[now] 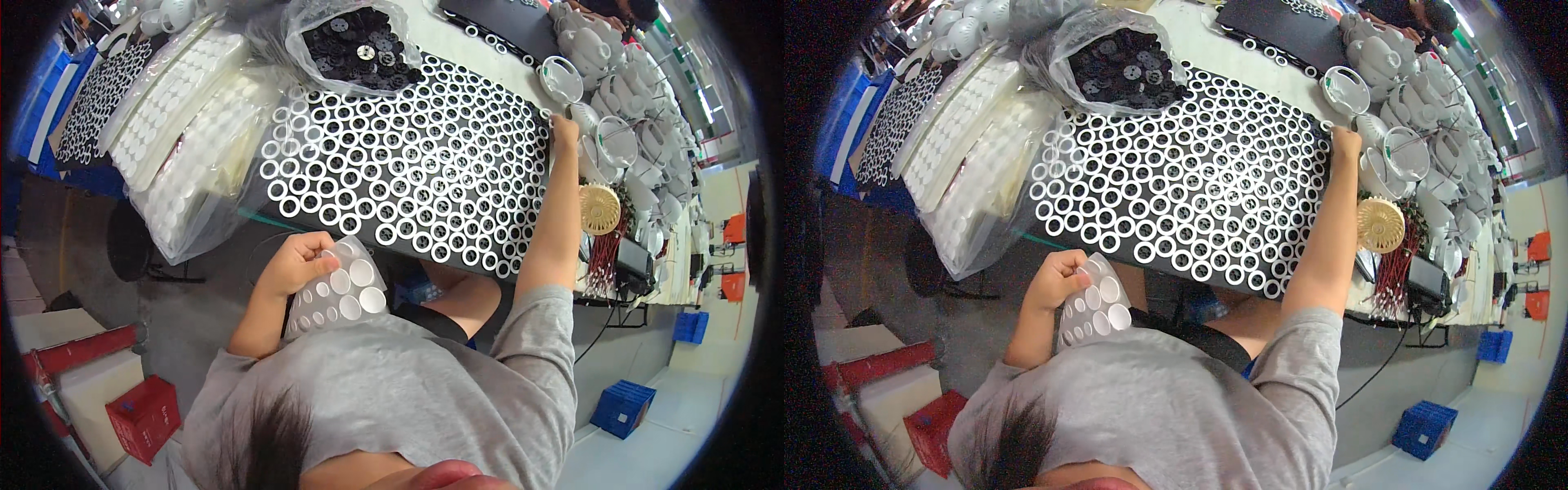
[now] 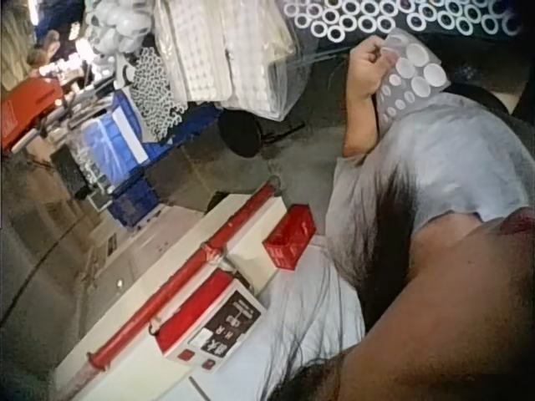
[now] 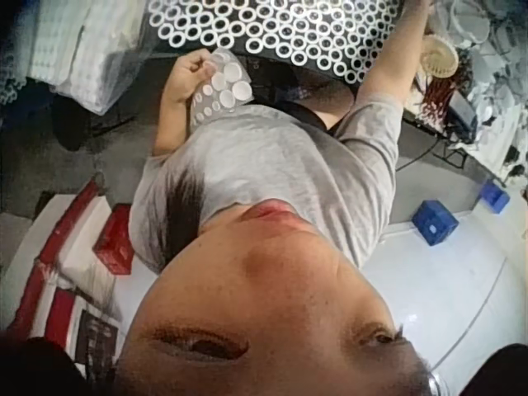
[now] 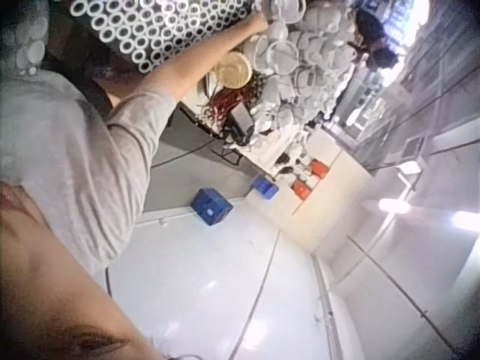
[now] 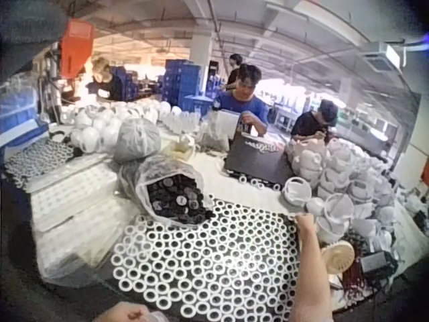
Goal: The person sits at a workbench and repeatedly picks up small white circular components from a perforated sheet. They place these components into a black tray filled with similar items. The person handles the components one by one, transferring them from the sheet to the tray.
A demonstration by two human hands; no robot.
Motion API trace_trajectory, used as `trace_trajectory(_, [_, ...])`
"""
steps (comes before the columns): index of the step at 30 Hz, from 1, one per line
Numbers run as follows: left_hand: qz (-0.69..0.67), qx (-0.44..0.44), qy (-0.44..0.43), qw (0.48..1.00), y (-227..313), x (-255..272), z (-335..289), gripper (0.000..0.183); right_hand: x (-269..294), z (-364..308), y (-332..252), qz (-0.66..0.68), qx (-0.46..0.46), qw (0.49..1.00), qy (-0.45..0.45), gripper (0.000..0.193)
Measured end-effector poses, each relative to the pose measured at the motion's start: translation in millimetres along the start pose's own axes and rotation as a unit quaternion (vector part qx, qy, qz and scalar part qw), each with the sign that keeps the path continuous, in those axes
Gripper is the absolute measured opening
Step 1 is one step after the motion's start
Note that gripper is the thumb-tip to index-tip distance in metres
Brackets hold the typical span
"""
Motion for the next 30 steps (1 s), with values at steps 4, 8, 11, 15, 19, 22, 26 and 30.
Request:
trace_trajectory(4, [-0.017, 0.007, -0.013, 1.000, -4.4, -0.9, 5.0, 0.013, 7.2, 2.9, 11.0, 0.097, -0.095, 0.990, -0.032, 0.016])
trace_trajectory(8, [-0.006, 0.010, -0.019, 1.000, -7.2, 0.6, 7.6, 0.013, 0.6, -11.4, -1.7, 0.101, -0.100, 0.989, -0.040, 0.013])
trace_trajectory(11, [-0.010, 0.013, -0.025, 1.000, -8.5, -1.1, 8.7, 0.014, 3.0, -1.0, 1.9, 0.019, -0.051, 0.998, -0.014, 0.014])
trace_trajectory(15, [-0.015, 0.009, -0.022, 1.000, -11.9, -2.4, 7.1, 0.015, -8.5, 18.0, 16.2, 0.042, -0.051, 0.998, -0.011, 0.016])
trace_trajectory(19, [-0.023, 0.023, -0.028, 0.999, -12.8, -5.3, 5.2, 0.016, -3.1, 22.3, 18.4, -0.036, -0.030, 0.999, 0.019, 0.023])
trace_trajectory(22, [-0.019, 0.020, -0.035, 0.999, -12.7, -8.0, 5.0, 0.016, -1.1, 18.9, 15.0, -0.108, -0.037, 0.993, 0.033, 0.036])
trace_trajectory(26, [-0.014, 0.025, -0.036, 0.999, -13.9, -8.3, 2.0, 0.016, 3.4, -8.7, -8.4, -0.171, -0.032, 0.984, 0.044, 0.044])
trace_trajectory(30, [-0.016, 0.019, -0.041, 0.999, -13.4, -8.3, 1.8, 0.017, 6.1, -6.8, -9.9, -0.228, -0.020, 0.972, 0.057, 0.044])
Point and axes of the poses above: each hand's wrist, its own z-axis towards the middle knuckle, its own x-axis out of the back of the hand, y = z × x, the point moved 6 cm from there along z, towards the middle knuckle, and after that the axes turned 9 degrees about -x, right-handed, at the moved point
